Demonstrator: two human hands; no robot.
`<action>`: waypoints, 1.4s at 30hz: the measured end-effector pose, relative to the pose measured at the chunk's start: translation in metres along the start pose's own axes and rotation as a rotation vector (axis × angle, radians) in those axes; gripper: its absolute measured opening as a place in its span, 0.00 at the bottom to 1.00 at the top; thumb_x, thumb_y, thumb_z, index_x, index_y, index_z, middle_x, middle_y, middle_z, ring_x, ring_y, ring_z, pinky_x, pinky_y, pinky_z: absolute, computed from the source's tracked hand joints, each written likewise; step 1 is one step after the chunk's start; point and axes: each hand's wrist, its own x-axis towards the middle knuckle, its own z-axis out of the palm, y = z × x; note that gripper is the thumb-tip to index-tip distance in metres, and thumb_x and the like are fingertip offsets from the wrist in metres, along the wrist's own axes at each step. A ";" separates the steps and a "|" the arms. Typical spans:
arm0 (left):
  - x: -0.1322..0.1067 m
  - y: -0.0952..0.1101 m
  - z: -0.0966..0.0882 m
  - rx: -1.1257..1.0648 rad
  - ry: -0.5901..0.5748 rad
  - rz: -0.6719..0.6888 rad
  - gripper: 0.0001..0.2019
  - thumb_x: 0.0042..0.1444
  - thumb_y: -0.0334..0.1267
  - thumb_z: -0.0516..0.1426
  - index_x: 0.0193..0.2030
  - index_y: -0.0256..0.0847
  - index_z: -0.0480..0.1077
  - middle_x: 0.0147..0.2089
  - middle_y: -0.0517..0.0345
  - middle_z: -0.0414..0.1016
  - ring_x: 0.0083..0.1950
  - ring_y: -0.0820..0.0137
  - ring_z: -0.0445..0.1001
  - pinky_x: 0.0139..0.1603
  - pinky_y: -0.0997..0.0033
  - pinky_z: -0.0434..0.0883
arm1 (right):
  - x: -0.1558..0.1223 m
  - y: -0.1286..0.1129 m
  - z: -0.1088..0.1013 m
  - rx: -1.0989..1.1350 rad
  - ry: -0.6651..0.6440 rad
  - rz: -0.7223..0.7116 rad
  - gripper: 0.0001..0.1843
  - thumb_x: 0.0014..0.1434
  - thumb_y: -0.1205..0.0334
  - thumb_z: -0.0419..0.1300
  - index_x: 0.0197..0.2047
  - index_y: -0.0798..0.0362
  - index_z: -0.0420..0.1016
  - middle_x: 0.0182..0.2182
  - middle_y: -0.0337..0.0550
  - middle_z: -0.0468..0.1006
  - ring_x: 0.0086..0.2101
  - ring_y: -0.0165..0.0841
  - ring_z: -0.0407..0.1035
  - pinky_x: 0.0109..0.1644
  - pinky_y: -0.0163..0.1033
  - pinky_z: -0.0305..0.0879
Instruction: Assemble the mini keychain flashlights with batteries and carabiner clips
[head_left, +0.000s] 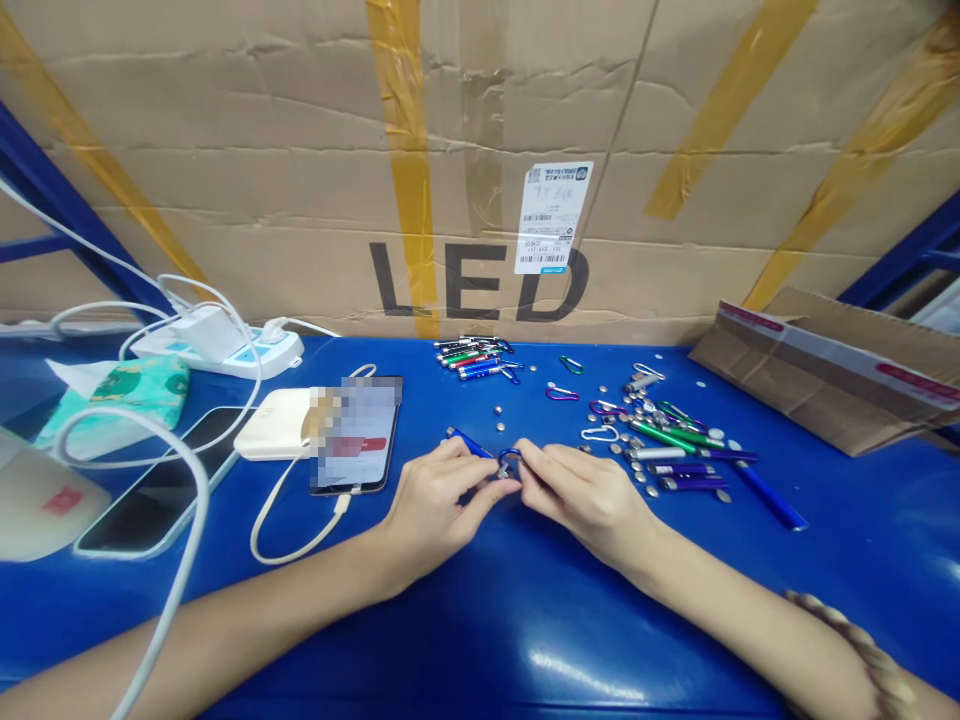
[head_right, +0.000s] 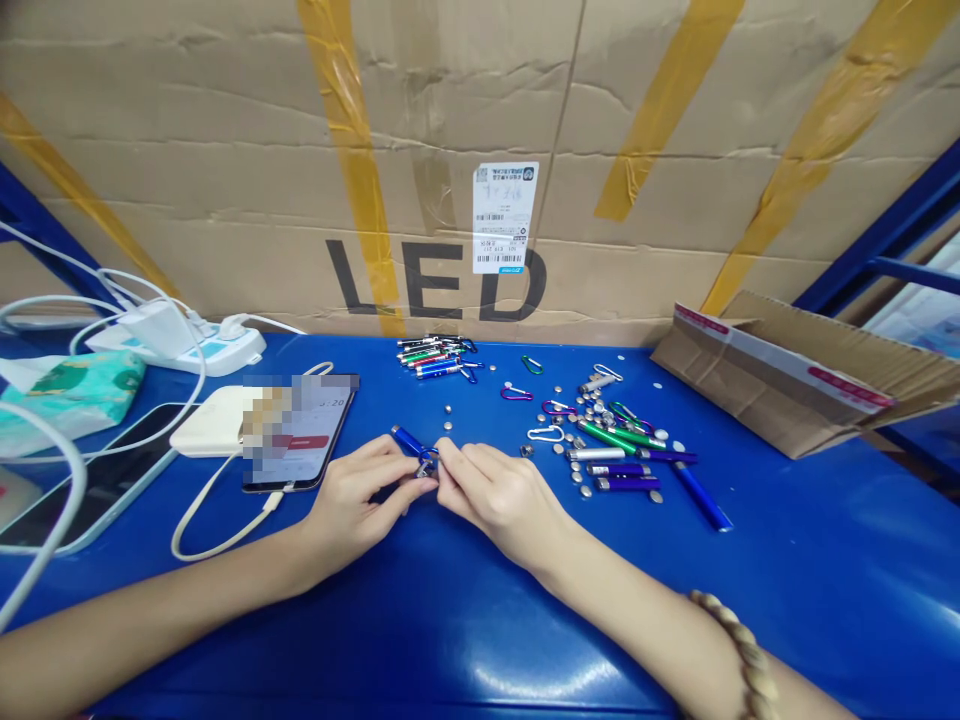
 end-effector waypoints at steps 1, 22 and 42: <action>0.000 0.000 0.000 -0.028 -0.019 -0.013 0.13 0.58 0.36 0.54 0.24 0.36 0.70 0.19 0.59 0.69 0.26 0.73 0.64 0.28 0.75 0.64 | 0.001 0.000 0.000 -0.007 0.001 -0.012 0.10 0.62 0.70 0.49 0.41 0.67 0.68 0.23 0.44 0.72 0.23 0.27 0.68 0.26 0.32 0.67; 0.013 0.003 -0.010 -0.444 -0.390 -0.415 0.20 0.62 0.40 0.43 0.20 0.39 0.60 0.20 0.61 0.65 0.29 0.73 0.64 0.34 0.74 0.61 | 0.006 -0.001 0.002 -0.256 -0.016 -0.139 0.10 0.62 0.70 0.48 0.43 0.66 0.67 0.22 0.43 0.72 0.24 0.27 0.66 0.24 0.32 0.63; 0.019 0.006 -0.010 -0.908 -0.362 -0.758 0.18 0.55 0.51 0.50 0.26 0.36 0.64 0.24 0.61 0.64 0.19 0.79 0.56 0.19 0.78 0.54 | 0.004 0.006 -0.002 -0.011 -0.058 -0.066 0.12 0.62 0.74 0.45 0.46 0.66 0.65 0.25 0.44 0.70 0.26 0.27 0.65 0.26 0.30 0.64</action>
